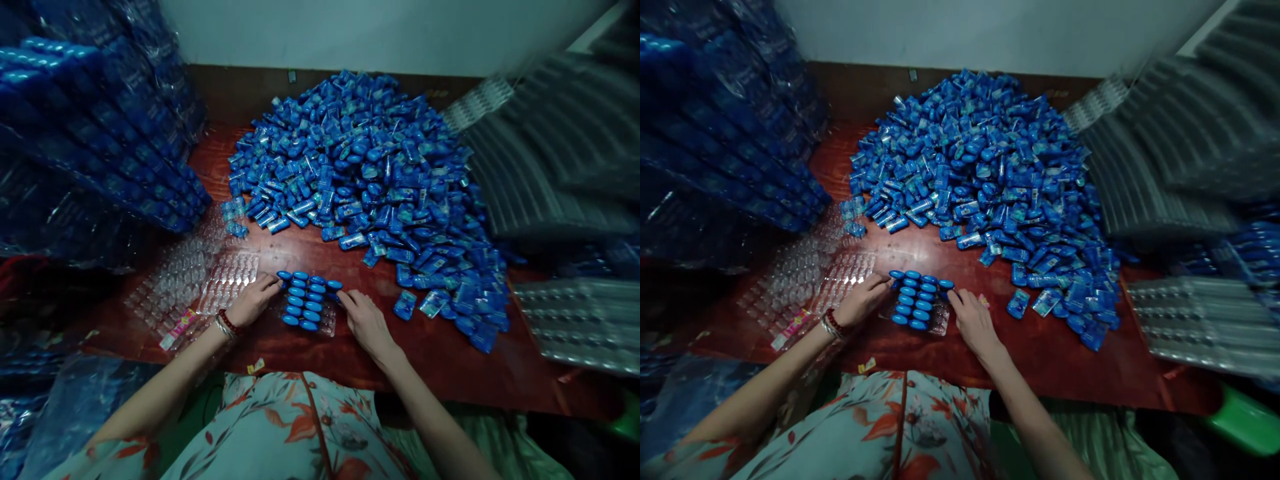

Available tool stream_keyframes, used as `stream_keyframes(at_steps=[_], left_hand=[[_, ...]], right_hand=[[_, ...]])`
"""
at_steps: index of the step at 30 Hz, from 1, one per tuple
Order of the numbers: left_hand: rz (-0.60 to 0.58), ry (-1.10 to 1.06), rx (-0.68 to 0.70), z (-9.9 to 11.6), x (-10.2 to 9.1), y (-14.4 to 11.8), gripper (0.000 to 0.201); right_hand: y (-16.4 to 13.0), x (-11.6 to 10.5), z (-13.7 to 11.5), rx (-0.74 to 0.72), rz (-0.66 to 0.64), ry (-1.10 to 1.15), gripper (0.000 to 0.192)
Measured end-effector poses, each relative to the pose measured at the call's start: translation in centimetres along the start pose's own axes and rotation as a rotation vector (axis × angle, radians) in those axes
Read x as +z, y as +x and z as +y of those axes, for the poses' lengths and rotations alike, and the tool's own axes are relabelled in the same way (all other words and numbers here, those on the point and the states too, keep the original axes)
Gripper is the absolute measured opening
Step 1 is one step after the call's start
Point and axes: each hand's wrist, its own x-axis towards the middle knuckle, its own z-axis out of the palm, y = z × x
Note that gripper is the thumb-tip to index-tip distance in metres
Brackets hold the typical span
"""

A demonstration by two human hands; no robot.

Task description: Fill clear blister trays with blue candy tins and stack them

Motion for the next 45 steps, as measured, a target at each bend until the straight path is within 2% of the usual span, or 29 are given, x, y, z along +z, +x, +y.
stream_keyframes(at_steps=[2,5,8,11,14,18,21,23,25,28,30,32,33,35,38,40,42,45], left_hand=[[-0.030,-0.005,0.012,0.2,-0.6,0.1,0.031],[-0.073,0.017,0.030,0.6,-1.4,0.2,0.030],[-0.097,0.064,0.018,1.0,-1.6,0.1,0.028],[-0.092,0.058,-0.022,1.1,-1.4,-0.2,0.028],[-0.070,0.092,-0.051,1.3,-1.2,-0.4,0.028],[-0.135,0.220,-0.009,2.0,-0.7,0.2,0.028],[-0.253,0.283,0.019,2.5,-0.3,1.1,0.023],[-0.265,0.293,0.022,2.6,-0.2,1.4,0.025],[-0.208,0.269,0.037,2.3,-0.4,1.5,0.028],[-0.070,0.196,0.046,1.4,-1.4,2.1,0.026],[0.049,0.147,-0.039,0.3,-2.2,3.5,0.022],[0.127,0.169,-0.220,-1.3,-2.7,6.0,0.025],[0.122,0.217,-0.324,-2.1,-2.7,7.6,0.026],[0.039,0.377,-0.502,-3.8,-2.4,10.7,0.028],[-0.064,0.428,-0.532,-5.5,-1.1,14.1,0.023],[-0.106,0.404,-0.513,-5.9,-0.3,14.9,0.019],[-0.132,0.382,-0.508,-6.0,-0.2,14.3,0.021],[-0.129,0.332,-0.482,-5.5,-1.8,10.9,0.019]], right_hand=[[0.8,-1.0,-0.7,-0.030,-0.119,-0.153,0.039],[2.1,-2.3,-1.7,-0.129,-0.243,-0.267,0.035],[3.5,-2.9,-2.1,-0.266,-0.315,-0.323,0.031],[4.4,-3.1,-1.3,-0.351,-0.336,-0.304,0.029],[4.2,-2.5,0.3,-0.382,-0.201,-0.145,0.029],[3.0,-0.2,1.5,-0.320,0.131,0.084,0.023],[2.2,1.2,0.8,-0.282,0.338,0.070,0.021],[1.9,1.5,0.4,-0.266,0.407,0.044,0.020],[1.9,1.2,0.6,-0.256,0.423,0.084,0.020],[3.1,0.1,2.9,-0.180,0.473,0.190,0.023],[4.9,-0.9,4.9,-0.085,0.492,0.139,0.027],[7.4,-1.9,6.1,-0.027,0.387,-0.046,0.031],[8.8,-2.3,6.3,-0.024,0.293,-0.153,0.034],[11.2,-2.7,5.8,-0.045,0.124,-0.308,0.039],[12.9,-2.6,4.5,-0.086,0.015,-0.353,0.038],[12.3,-2.4,4.2,-0.098,-0.020,-0.344,0.035],[10.1,-2.3,4.8,-0.072,0.001,-0.252,0.033],[5.0,-2.4,6.3,0.067,0.176,0.129,0.034]])
